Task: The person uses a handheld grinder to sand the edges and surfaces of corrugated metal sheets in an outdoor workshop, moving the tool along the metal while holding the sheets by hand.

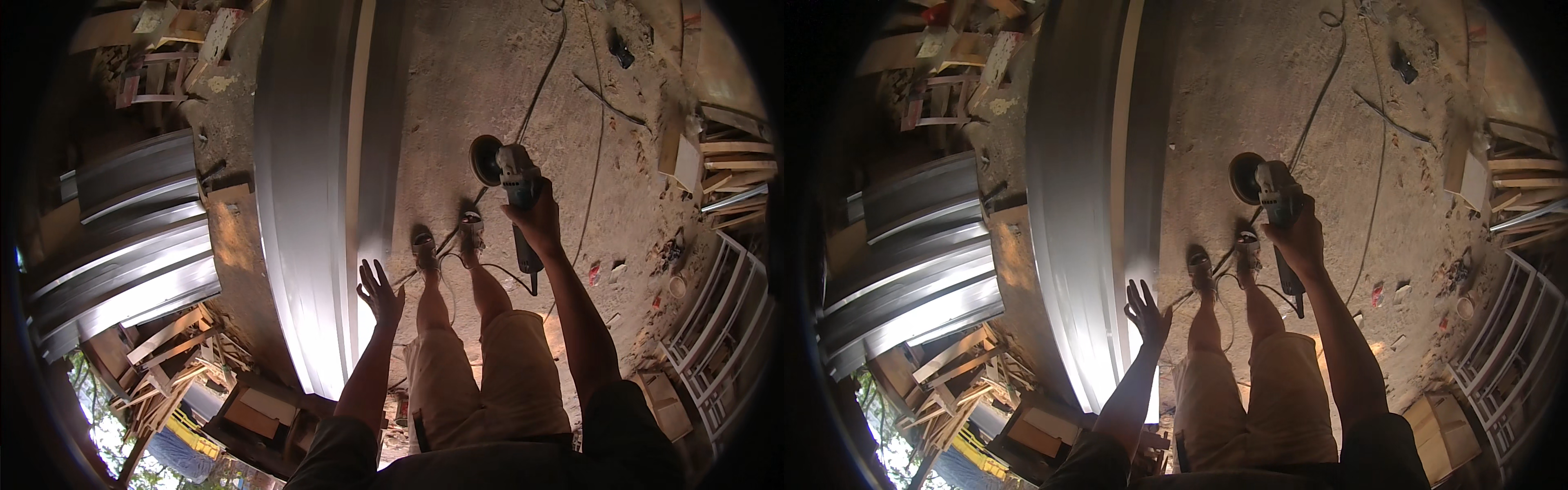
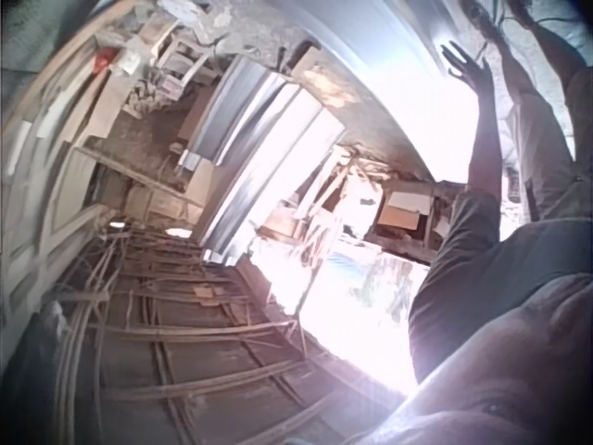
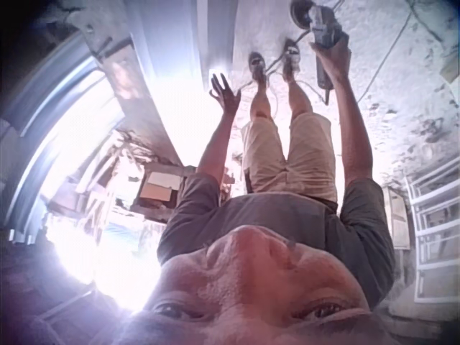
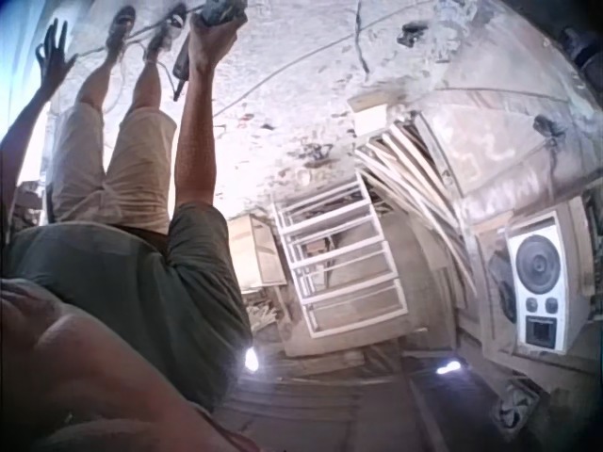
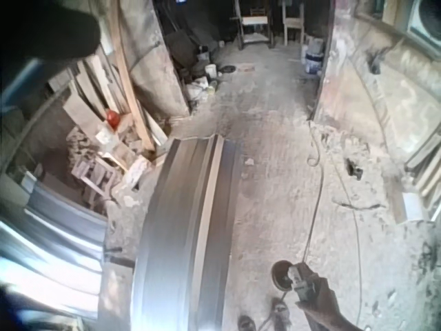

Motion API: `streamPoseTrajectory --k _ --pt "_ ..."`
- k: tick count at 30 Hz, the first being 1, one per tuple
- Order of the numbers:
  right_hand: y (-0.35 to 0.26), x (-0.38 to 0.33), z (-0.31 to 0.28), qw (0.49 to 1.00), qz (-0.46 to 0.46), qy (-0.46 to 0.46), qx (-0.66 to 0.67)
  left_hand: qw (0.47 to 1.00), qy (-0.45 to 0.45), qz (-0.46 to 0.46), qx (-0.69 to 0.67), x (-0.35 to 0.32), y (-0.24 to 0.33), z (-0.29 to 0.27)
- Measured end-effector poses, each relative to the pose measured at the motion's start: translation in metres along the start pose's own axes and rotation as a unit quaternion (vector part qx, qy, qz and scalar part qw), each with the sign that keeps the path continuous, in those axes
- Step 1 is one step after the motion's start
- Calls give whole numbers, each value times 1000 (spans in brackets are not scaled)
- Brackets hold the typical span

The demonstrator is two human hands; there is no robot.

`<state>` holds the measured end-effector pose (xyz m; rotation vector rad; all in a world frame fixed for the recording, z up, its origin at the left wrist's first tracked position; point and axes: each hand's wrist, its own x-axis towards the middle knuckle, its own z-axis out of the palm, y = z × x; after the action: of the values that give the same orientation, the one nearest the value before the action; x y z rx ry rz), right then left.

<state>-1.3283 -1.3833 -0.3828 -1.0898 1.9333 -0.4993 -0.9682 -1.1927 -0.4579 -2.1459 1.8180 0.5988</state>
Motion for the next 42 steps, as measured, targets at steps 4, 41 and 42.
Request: streamPoseTrajectory --k 4,41,42 --pt "0 2 -13 991 84 -5 101 998 48 30 -40 57 35 -36" --pt "-111 206 -1 777 336 -188 497 958 95 261 64 544 109 -227" --pt "-117 209 -2 772 327 -204 505 958 97 254 92 545 103 -227"
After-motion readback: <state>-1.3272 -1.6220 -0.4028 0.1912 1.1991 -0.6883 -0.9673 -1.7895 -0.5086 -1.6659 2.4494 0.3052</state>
